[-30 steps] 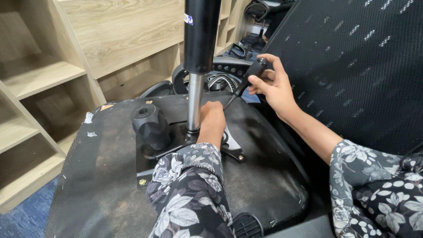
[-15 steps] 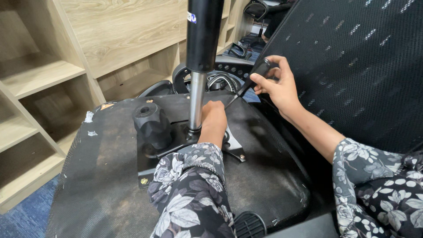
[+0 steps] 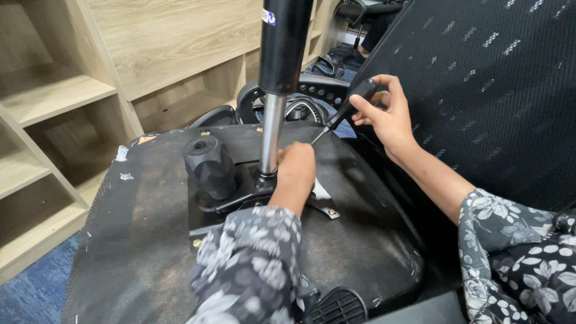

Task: The person uses a screwdriver to tighten screws on the metal base of an office chair, securing the gas lift cylinder to the seat. The person then moves to tighten a screw on the gas lift cylinder itself.

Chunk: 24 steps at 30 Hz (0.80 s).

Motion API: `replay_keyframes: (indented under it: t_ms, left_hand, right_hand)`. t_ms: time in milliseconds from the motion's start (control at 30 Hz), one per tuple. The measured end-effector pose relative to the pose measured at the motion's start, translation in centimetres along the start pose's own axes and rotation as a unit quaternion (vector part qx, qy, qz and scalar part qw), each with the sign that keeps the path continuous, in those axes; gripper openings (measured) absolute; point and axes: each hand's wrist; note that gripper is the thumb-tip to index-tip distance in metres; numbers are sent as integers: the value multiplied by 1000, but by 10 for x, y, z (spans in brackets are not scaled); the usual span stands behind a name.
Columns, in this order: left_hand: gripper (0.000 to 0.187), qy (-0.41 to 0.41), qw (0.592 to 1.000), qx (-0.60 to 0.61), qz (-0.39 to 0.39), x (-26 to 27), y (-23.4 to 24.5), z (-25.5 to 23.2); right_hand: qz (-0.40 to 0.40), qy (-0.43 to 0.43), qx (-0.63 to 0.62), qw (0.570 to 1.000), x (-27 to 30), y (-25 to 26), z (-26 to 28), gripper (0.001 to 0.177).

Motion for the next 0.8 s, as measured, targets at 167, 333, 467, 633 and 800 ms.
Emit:
replay_keyframes:
  t_ms: [167, 333, 467, 633, 800]
  left_hand:
    - [36, -75, 982, -172, -17, 50, 4, -5]
    - [49, -70, 988, -141, 9, 71, 15, -3]
    - [57, -58, 991, -115, 36, 76, 23, -5]
    - [65, -63, 981, -176, 47, 76, 28, -8]
    - [66, -72, 977, -189, 61, 75, 29, -7]
  right_hand:
    - [5, 48, 41, 998, -2, -1, -2, 52]
    - [48, 68, -2, 997, -2, -3, 0, 59]
    - [28, 96, 42, 994, 2, -4, 1, 55]
    - [0, 83, 88, 993, 4, -6, 2, 45]
    - [57, 17, -22, 998, 2, -8, 4, 52]
Point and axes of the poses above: each hand's wrist, its own x-axis away from the middle knuckle, its own y-axis out of the back of the hand, z = x × y, and after that the axes turned 2 degrees about x, right-handed
